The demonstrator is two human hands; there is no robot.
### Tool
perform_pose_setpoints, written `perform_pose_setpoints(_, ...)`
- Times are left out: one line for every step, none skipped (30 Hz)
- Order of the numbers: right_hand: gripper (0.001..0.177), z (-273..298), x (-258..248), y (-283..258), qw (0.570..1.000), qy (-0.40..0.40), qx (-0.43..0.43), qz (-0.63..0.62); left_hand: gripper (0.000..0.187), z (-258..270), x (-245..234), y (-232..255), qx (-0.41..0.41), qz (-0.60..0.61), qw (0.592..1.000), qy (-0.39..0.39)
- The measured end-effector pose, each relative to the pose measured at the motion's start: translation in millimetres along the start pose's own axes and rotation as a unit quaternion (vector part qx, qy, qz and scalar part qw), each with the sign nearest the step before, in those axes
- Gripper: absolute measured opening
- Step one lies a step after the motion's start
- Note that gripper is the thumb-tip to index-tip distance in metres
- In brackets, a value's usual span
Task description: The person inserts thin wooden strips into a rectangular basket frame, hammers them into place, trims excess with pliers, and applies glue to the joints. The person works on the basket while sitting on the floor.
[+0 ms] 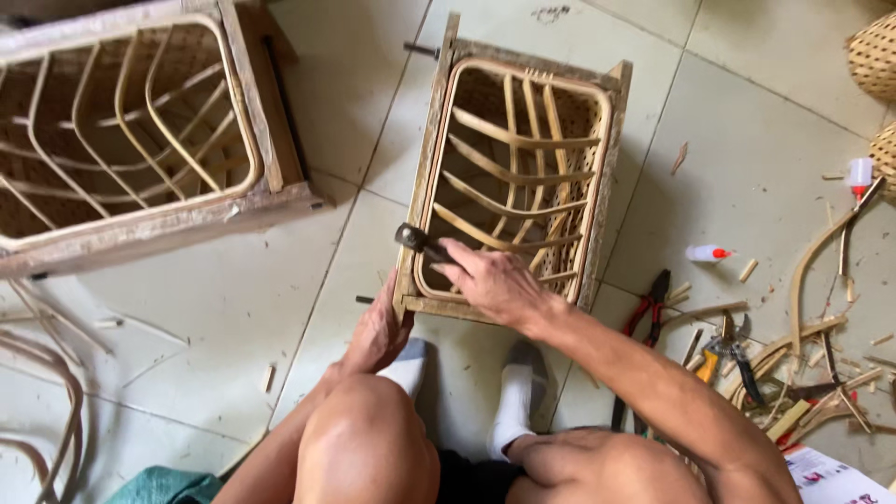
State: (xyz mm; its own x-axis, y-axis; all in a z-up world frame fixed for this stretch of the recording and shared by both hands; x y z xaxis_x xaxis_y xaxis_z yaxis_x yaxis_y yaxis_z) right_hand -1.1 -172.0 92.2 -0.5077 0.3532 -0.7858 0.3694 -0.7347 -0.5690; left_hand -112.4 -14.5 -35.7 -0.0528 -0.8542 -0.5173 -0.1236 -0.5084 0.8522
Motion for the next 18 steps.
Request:
perform_pose_setpoints(0.043,4,-9,-6,0.997,0.043,-0.044,-0.042,0.077,-1,2,0,-0.002,0.000,1.000,-0.005)
perform_pose_setpoints(0.044,7,-17,-10,0.989,0.087,-0.088,-0.084,0.078,-5,2,-4,-0.005,0.001,1.000,-0.010)
perform_pose_setpoints(0.042,10,-16,-4,0.990,0.079,-0.062,-0.097,0.080,-1,5,-6,-0.018,0.002,1.000,-0.011)
perform_pose_setpoints(0.040,14,-14,1,0.991,0.070,-0.036,-0.109,0.079,3,7,-4,0.005,-0.001,1.000,-0.006)
perform_pose_setpoints(0.038,19,-9,5,0.990,0.061,-0.009,-0.124,0.078,9,7,-3,0.026,-0.007,1.000,-0.002)
perform_pose_setpoints(0.039,25,-5,0,0.988,0.059,-0.034,-0.140,0.077,16,6,-1,0.047,-0.012,0.999,0.001)
perform_pose_setpoints(0.041,27,-7,-2,0.984,0.067,-0.063,-0.150,0.078,10,6,-7,0.025,-0.011,1.000,-0.006)
perform_pose_setpoints(0.042,29,-9,-5,0.980,0.076,-0.091,-0.160,0.079,5,6,-12,0.003,-0.011,1.000,-0.013)
perform_pose_setpoints(0.043,33,0,-5,0.989,0.045,-0.073,-0.117,0.080,6,8,-15,-0.025,-0.009,0.999,-0.021)
perform_pose_setpoints(0.045,36,12,-5,0.996,0.014,-0.055,-0.075,0.080,8,7,-10,-0.001,0.002,1.000,-0.008)
perform_pose_setpoints(0.047,41,24,-4,0.999,-0.014,-0.035,-0.031,0.081,8,6,-5,0.026,0.013,1.000,0.002)
perform_pose_setpoints(0.047,49,29,-6,0.998,0.009,-0.051,-0.027,0.081,8,3,1,0.053,0.024,0.998,0.013)
perform_pose_setpoints(0.047,52,30,-5,0.997,0.033,-0.067,-0.020,0.081,3,4,-2,0.024,0.020,0.999,0.009)
perform_pose_setpoints(0.047,56,30,-2,0.995,0.056,-0.083,-0.013,0.080,-3,4,-5,-0.005,0.015,1.000,0.004)
perform_pose_setpoints(0.047,66,39,6,0.998,0.026,-0.055,-0.007,0.080,4,3,-6,-0.040,0.014,0.999,-0.008)
perform_pose_setpoints(0.047,79,46,17,1.000,-0.005,-0.026,-0.001,0.075,11,2,-5,-0.067,0.026,0.997,-0.012)
perform_pose_setpoints(0.048,92,48,32,0.999,-0.030,0.004,0.009,0.070,10,2,-5,-0.088,0.039,0.995,-0.017)
perform_pose_setpoints(0.049,109,40,42,1.000,-0.006,-0.009,-0.011,0.065,8,3,-4,-0.108,0.051,0.993,-0.022)
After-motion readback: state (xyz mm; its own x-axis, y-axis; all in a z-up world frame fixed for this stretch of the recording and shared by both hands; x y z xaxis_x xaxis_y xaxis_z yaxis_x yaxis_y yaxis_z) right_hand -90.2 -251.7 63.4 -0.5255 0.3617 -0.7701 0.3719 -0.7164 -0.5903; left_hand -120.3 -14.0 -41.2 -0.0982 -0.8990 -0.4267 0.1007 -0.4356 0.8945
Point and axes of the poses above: each hand's wrist, its own z-axis away from the middle knuckle, its own x-axis out of the palm, y = z × x, the point moved 7 cm from there along -z, towards the middle knuckle, and after that the axes turned 6 degrees about x, right-handed, at the moved point
